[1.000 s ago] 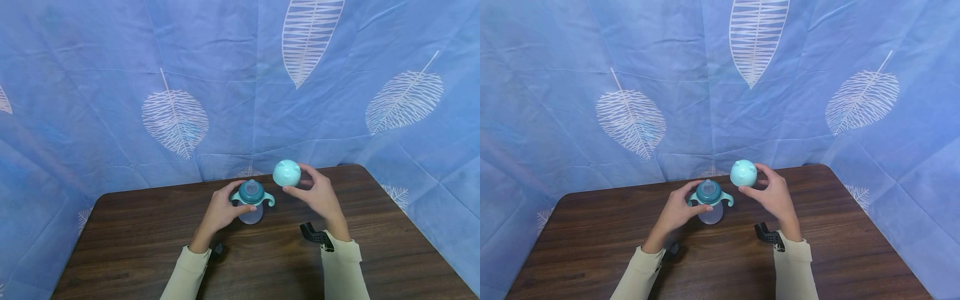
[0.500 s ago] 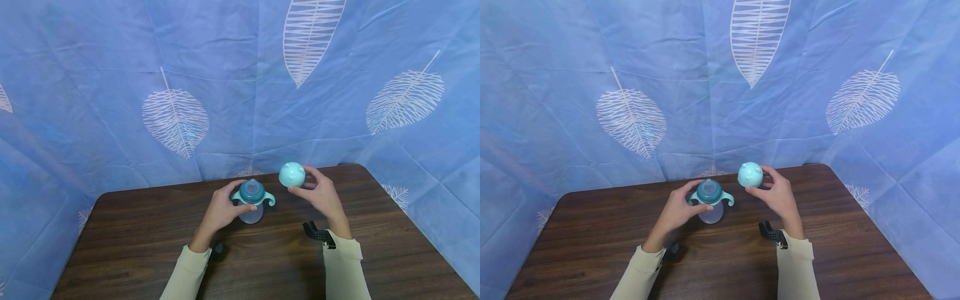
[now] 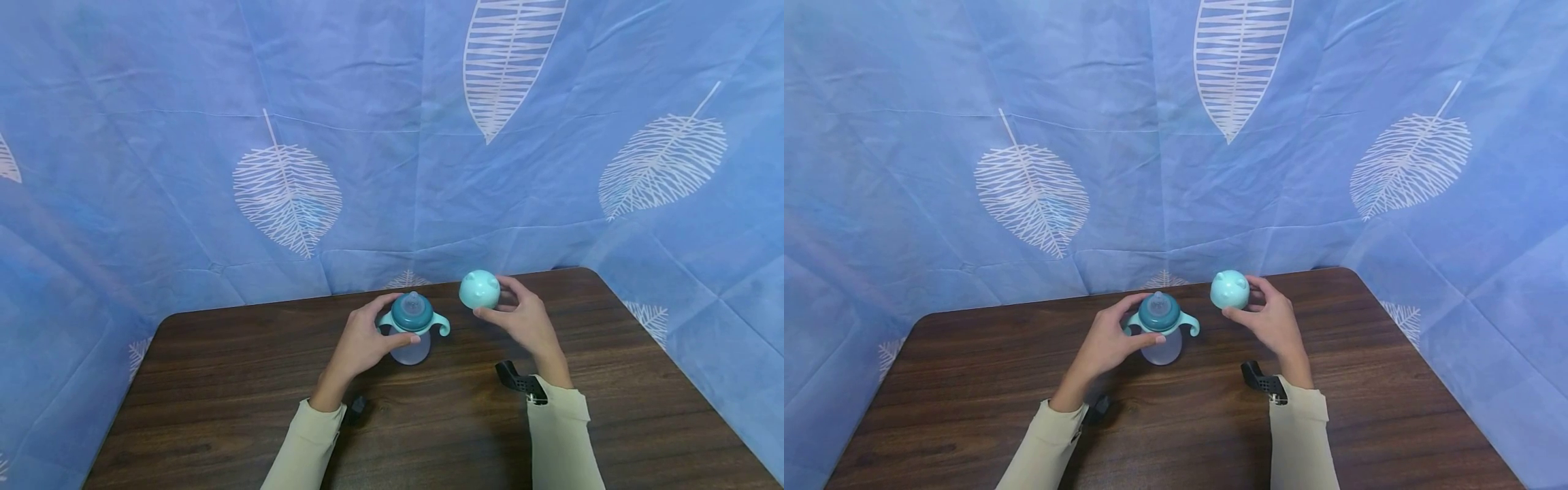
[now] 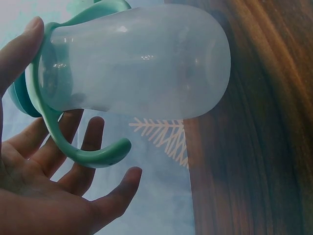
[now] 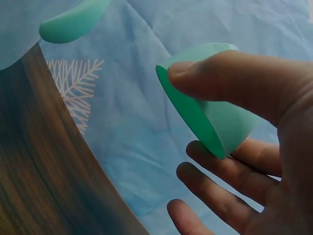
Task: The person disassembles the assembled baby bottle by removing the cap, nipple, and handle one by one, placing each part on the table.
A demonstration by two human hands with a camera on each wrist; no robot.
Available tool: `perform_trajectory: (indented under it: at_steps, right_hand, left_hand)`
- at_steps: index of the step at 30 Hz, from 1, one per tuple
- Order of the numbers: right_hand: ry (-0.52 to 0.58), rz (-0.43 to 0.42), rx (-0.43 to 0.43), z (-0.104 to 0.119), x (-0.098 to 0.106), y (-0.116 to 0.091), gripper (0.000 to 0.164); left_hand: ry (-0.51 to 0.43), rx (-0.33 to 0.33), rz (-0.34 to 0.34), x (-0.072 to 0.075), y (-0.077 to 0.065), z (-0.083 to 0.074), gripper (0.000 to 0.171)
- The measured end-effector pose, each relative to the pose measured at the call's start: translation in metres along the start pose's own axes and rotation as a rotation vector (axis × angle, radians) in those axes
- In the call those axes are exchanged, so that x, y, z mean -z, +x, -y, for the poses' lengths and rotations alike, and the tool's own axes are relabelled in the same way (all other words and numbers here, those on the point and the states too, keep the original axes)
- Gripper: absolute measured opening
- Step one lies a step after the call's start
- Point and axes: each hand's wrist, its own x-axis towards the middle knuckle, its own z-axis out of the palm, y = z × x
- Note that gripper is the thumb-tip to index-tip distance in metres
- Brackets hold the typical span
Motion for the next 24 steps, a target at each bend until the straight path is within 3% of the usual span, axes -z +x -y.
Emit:
perform_trajectory:
  at_steps: [10,24]
  right_hand:
    - [0.006,-0.010,-0.037,-0.011,-0.003,0.003,0.085]
    - [-0.088,-0.007,-0.078,-0.024,-0.007,0.005,0.085]
  left_hand:
    - [0.002,0.001,0.001,0.000,0.001,0.001,0.076]
    - [0.003,-0.004,0.004,0.001,0.000,0.002,0.076]
